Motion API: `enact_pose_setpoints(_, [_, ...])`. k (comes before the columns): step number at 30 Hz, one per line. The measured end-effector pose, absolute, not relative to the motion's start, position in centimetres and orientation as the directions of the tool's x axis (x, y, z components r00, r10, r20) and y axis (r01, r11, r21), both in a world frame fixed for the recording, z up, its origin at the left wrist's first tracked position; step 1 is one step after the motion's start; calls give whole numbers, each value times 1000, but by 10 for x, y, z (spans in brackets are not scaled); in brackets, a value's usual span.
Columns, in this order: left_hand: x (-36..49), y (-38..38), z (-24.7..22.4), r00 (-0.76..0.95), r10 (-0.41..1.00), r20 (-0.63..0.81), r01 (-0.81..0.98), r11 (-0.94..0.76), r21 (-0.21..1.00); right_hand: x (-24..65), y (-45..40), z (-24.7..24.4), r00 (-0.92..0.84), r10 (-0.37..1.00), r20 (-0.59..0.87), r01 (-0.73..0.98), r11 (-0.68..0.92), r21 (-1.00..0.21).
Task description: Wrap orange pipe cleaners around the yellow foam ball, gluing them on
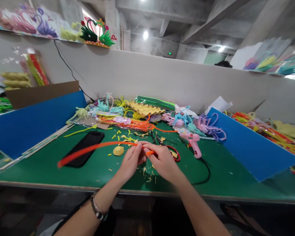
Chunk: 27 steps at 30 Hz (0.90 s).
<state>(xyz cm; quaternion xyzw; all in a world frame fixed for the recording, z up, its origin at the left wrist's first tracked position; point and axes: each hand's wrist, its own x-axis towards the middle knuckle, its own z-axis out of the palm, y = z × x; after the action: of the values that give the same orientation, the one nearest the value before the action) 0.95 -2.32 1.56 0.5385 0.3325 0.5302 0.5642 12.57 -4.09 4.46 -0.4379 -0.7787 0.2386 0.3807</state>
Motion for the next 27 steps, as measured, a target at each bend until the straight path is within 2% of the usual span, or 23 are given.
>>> enact_pose_setpoints(2, [6, -20, 17, 158, 969, 191, -278, -142, 950, 131, -39, 41, -270, 863, 426, 502, 504, -703])
enact_pose_setpoints(5, [0, -11, 17, 9, 978, 207, -346, -191, 919, 143, -37, 34, -123, 887, 444, 459, 448, -767])
enact_pose_setpoints(8, [-4, -4, 15, -81, 975, 208, -331, -223, 917, 153, -36, 29, -56, 875, 481, 461, 450, -764])
enact_pose_setpoints(10, [-5, -2, 14, -95, 972, 214, -317, -233, 919, 156, -36, 28, -101, 850, 517, 544, 483, -687])
enact_pose_setpoints(13, [-6, -5, 15, -104, 965, 240, -285, -260, 923, 154, -39, 29, -231, 789, 568, 666, 554, -499])
enact_pose_setpoints(16, [-6, -7, 15, -121, 953, 277, -238, -299, 924, 148, -42, 29, -353, 750, 560, 710, 604, -362])
enact_pose_setpoints(19, [-6, -7, 16, -140, 938, 317, -201, -340, 919, 141, -44, 27, -391, 765, 512, 669, 618, -413])
enact_pose_setpoints(23, [-7, -7, 16, -140, 908, 394, -122, -411, 904, 135, -43, 23, -346, 790, 507, 620, 598, -508])
enact_pose_setpoints(27, [-15, -7, 17, -53, 885, 462, -36, -464, 885, 141, -39, 23, -315, 768, 558, 656, 601, -456])
